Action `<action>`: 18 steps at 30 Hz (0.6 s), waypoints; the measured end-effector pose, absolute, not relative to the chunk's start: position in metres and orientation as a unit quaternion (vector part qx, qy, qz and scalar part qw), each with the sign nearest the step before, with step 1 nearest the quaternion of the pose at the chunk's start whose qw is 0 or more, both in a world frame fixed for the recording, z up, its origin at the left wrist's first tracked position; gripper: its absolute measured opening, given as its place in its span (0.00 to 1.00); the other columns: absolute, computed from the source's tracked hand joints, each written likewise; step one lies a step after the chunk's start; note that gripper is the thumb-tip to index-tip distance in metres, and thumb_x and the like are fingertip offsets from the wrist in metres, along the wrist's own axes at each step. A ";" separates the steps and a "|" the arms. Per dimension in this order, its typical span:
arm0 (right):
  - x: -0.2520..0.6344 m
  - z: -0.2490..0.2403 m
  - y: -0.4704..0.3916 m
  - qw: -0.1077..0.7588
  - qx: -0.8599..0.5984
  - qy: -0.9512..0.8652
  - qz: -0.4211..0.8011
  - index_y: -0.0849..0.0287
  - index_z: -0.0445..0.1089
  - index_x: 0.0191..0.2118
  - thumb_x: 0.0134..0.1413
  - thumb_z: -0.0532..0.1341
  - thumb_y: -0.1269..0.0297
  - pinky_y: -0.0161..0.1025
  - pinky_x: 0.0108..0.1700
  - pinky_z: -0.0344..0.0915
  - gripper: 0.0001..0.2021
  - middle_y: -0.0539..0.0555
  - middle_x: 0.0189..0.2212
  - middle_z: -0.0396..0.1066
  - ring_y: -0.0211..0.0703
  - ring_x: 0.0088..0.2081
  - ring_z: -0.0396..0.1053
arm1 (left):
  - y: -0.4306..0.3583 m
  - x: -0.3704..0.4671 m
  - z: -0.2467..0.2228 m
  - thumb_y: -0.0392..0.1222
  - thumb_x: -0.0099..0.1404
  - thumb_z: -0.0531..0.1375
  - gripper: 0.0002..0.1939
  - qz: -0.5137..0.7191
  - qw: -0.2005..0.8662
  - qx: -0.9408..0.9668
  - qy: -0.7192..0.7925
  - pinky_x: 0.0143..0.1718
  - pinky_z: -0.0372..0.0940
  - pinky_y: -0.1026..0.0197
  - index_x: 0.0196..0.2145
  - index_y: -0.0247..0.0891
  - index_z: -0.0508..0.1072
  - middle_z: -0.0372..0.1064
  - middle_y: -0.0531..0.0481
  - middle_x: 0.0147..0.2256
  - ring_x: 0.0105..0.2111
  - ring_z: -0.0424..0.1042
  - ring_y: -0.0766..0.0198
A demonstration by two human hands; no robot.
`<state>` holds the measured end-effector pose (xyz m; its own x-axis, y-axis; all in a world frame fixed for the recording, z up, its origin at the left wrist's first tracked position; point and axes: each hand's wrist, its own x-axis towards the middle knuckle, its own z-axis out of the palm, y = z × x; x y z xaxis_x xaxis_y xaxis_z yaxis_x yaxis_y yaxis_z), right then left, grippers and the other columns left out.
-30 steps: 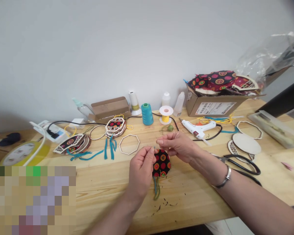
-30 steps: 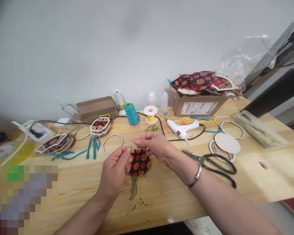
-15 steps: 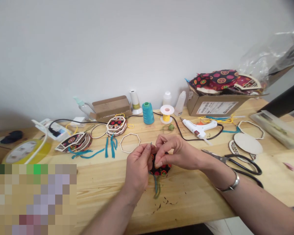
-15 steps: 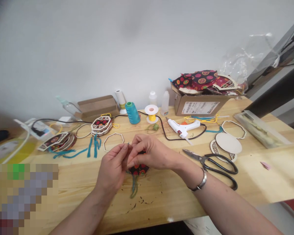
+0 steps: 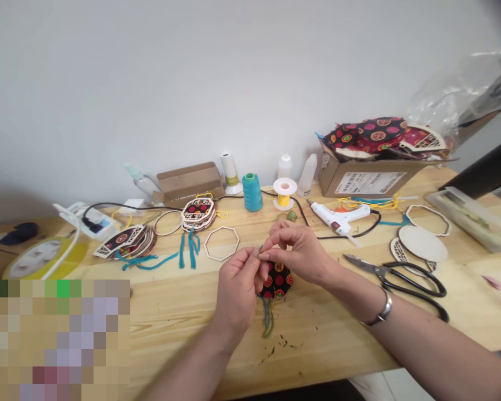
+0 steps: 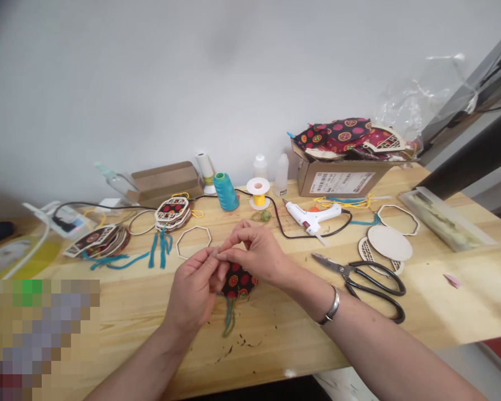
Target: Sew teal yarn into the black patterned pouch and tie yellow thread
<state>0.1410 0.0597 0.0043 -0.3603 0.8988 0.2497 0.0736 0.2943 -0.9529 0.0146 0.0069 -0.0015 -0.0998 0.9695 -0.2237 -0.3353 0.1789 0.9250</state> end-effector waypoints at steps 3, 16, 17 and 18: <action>0.141 0.003 0.060 0.430 -0.367 -0.672 0.479 0.58 0.73 0.25 0.44 0.66 0.61 0.35 0.32 0.59 0.06 0.49 0.24 0.61 0.35 0.28 0.60 | 0.007 0.015 -0.002 0.43 0.58 0.60 0.11 0.559 0.592 0.315 0.487 0.17 0.43 0.69 0.23 0.35 0.66 0.55 0.59 0.16 0.16 0.49 0.75; 0.141 0.004 0.062 0.387 -0.386 -0.534 0.644 0.60 0.72 0.33 0.40 0.67 0.63 0.34 0.33 0.61 0.11 0.49 0.27 0.69 0.34 0.29 0.64 | 0.007 0.014 -0.003 0.47 0.58 0.60 0.12 0.550 0.591 0.323 0.493 0.16 0.43 0.70 0.26 0.34 0.68 0.54 0.59 0.16 0.15 0.49 0.76; 0.142 0.003 0.063 0.373 -0.383 -0.507 0.676 0.60 0.72 0.36 0.40 0.67 0.62 0.34 0.32 0.60 0.14 0.49 0.27 0.69 0.33 0.28 0.64 | 0.007 0.014 -0.003 0.47 0.58 0.60 0.12 0.550 0.591 0.323 0.494 0.16 0.44 0.70 0.27 0.34 0.69 0.54 0.59 0.16 0.15 0.49 0.76; 0.144 0.001 0.065 0.360 -0.379 -0.484 0.702 0.60 0.72 0.38 0.41 0.67 0.61 0.33 0.31 0.59 0.15 0.49 0.27 0.70 0.32 0.27 0.64 | 0.007 0.015 -0.003 0.48 0.57 0.61 0.13 0.550 0.591 0.321 0.495 0.16 0.43 0.70 0.27 0.34 0.69 0.55 0.59 0.16 0.15 0.49 0.76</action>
<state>0.1436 0.0647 0.0012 -0.4538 0.8720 -0.1836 -0.1383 -0.2725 -0.9522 0.0146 0.0074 -0.0029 -0.0955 0.9679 -0.2323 -0.3336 0.1888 0.9236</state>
